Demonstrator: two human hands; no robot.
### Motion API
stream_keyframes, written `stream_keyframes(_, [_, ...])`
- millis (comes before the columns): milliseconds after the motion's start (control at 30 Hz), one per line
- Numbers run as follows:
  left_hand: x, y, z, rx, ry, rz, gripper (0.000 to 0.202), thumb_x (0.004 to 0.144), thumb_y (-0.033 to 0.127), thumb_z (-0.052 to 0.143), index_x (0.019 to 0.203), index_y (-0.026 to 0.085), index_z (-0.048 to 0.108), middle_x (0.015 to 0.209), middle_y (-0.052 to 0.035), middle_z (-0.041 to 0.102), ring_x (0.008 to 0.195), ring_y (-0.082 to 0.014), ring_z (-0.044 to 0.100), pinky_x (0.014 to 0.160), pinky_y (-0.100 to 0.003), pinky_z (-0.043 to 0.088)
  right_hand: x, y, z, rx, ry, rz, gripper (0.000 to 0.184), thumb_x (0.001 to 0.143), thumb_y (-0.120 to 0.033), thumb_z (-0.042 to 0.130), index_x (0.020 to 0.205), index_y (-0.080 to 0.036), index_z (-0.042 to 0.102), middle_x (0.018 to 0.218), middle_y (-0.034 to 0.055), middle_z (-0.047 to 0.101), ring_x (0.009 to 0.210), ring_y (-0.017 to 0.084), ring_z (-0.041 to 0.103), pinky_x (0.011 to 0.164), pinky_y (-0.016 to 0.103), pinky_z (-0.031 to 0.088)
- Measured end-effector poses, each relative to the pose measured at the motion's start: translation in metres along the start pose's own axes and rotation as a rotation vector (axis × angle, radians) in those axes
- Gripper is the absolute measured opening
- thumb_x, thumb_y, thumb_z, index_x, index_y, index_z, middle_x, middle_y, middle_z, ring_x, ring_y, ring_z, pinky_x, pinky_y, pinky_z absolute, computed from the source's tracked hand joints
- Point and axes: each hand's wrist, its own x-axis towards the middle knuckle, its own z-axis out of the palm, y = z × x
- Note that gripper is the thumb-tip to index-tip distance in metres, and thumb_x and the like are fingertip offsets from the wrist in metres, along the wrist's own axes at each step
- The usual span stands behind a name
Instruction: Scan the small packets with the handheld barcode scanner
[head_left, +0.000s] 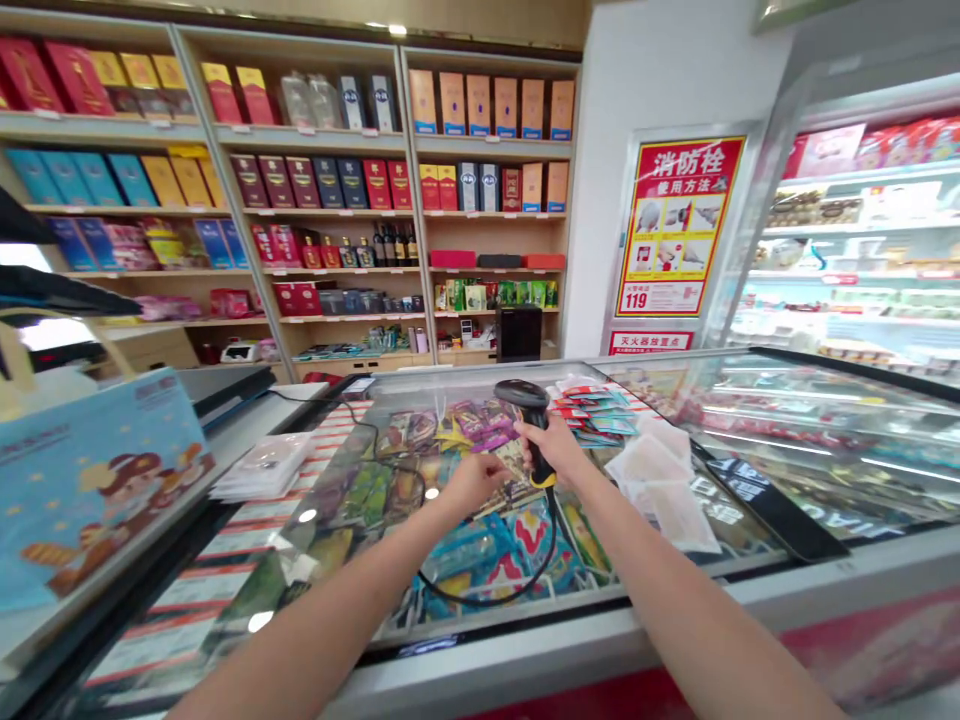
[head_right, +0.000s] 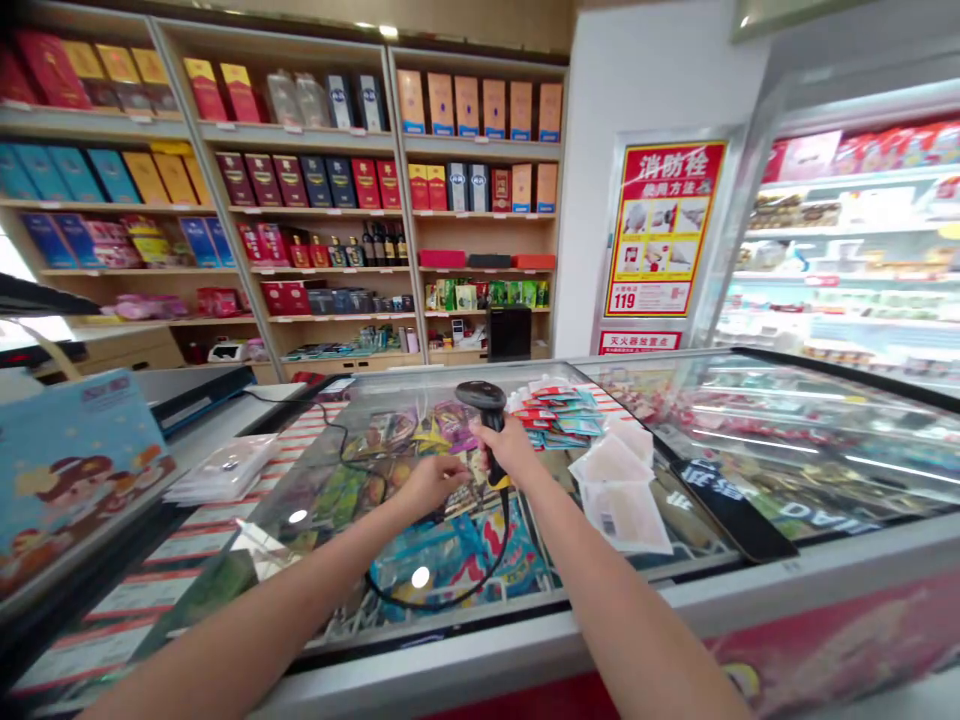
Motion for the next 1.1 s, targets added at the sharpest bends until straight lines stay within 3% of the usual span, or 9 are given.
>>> stream_keyframes(133, [0.021, 0.075, 0.06, 0.073, -0.154, 0.02, 0.019, 0.075, 0.032, 0.062, 0.078, 0.015, 0.07, 0.075, -0.0047, 0.067, 0.072, -0.0177, 0.061, 0.068, -0.026, 0.044, -0.018, -0.023, -0.046, -0.038, 0.065, -0.063, 0.035, 0.06, -0.039, 0.073, 0.076, -0.019, 0.049, 0.047, -0.008, 0.051, 0.035, 0.008, 0.046, 0.036, 0.022, 0.043])
stream_keyframes(300, [0.024, 0.138, 0.101, 0.136, -0.076, 0.068, 0.048, 0.062, 0.037, 0.077, 0.106, 0.019, 0.068, 0.107, -0.0155, 0.067, 0.103, -0.0324, 0.06, 0.088, -0.039, 0.045, -0.038, -0.043, -0.087, -0.06, 0.151, -0.105, 0.035, 0.062, -0.04, 0.073, 0.078, -0.019, 0.049, 0.049, -0.0076, 0.052, 0.036, 0.008, 0.047, 0.038, 0.023, 0.045])
stream_keyframes(433, [0.025, 0.149, 0.12, 0.067, -0.024, -0.018, 0.062, 0.054, 0.029, 0.081, 0.112, 0.017, 0.063, 0.11, -0.0186, 0.065, 0.105, -0.0379, 0.059, 0.087, -0.046, 0.045, -0.045, -0.044, -0.104, -0.035, 0.192, -0.09, 0.036, 0.062, -0.038, 0.073, 0.083, -0.019, 0.051, 0.05, -0.0075, 0.053, 0.038, 0.009, 0.048, 0.038, 0.023, 0.046])
stream_keyframes(567, [0.037, 0.136, 0.131, -0.099, 0.001, -0.085, 0.017, 0.063, 0.014, 0.07, 0.079, 0.017, 0.065, 0.082, -0.01, 0.068, 0.089, -0.0286, 0.064, 0.083, -0.038, 0.047, -0.043, -0.038, -0.104, 0.007, 0.199, -0.057, 0.034, 0.063, -0.037, 0.072, 0.082, -0.02, 0.05, 0.049, -0.0072, 0.052, 0.037, 0.009, 0.048, 0.036, 0.023, 0.045])
stream_keyframes(667, [0.047, 0.116, 0.121, -0.338, 0.015, -0.096, 0.013, 0.066, 0.006, 0.065, 0.066, 0.017, 0.058, 0.059, -0.001, 0.059, 0.07, -0.019, 0.063, 0.071, -0.029, 0.049, -0.039, -0.037, -0.098, 0.021, 0.182, -0.058, 0.034, 0.063, -0.037, 0.072, 0.082, -0.019, 0.051, 0.049, -0.0068, 0.053, 0.036, 0.009, 0.047, 0.036, 0.023, 0.045])
stream_keyframes(800, [0.051, 0.08, 0.076, -0.738, 0.145, -0.335, 0.017, 0.068, 0.004, 0.063, 0.071, 0.017, 0.053, 0.046, 0.0077, 0.046, 0.043, -0.0101, 0.049, 0.049, -0.022, 0.045, -0.032, -0.038, -0.087, 0.047, 0.134, -0.069, 0.034, 0.062, -0.037, 0.073, 0.078, -0.019, 0.049, 0.049, -0.0069, 0.053, 0.037, 0.008, 0.047, 0.036, 0.022, 0.045])
stream_keyframes(867, [0.05, 0.062, 0.046, -0.975, 0.257, -0.417, 0.019, 0.068, 0.002, 0.062, 0.077, 0.016, 0.053, 0.051, 0.0054, 0.054, 0.043, -0.0102, 0.052, 0.047, -0.021, 0.046, -0.026, -0.037, -0.078, 0.064, 0.119, -0.043, 0.034, 0.062, -0.037, 0.073, 0.077, -0.02, 0.048, 0.049, -0.0074, 0.052, 0.037, 0.008, 0.047, 0.036, 0.022, 0.044])
stream_keyframes(967, [0.049, 0.036, 0.008, -1.301, 0.395, -0.4, 0.025, 0.064, -0.003, 0.064, 0.083, 0.013, 0.057, 0.066, -0.0018, 0.066, 0.054, -0.0128, 0.062, 0.053, -0.023, 0.052, -0.012, -0.032, -0.059, 0.073, 0.072, -0.016, 0.034, 0.063, -0.036, 0.073, 0.08, -0.02, 0.048, 0.05, -0.008, 0.052, 0.036, 0.008, 0.046, 0.037, 0.022, 0.043])
stream_keyframes(1100, [0.053, 0.004, -0.009, -1.505, 0.677, -0.423, 0.03, 0.062, -0.009, 0.062, 0.082, 0.014, 0.059, 0.071, -0.0023, 0.068, 0.061, -0.0134, 0.066, 0.058, -0.022, 0.054, 0.01, -0.021, -0.026, 0.037, -0.048, 0.001, 0.037, 0.06, -0.039, 0.075, 0.076, -0.02, 0.048, 0.048, -0.0078, 0.051, 0.035, 0.008, 0.045, 0.036, 0.023, 0.042])
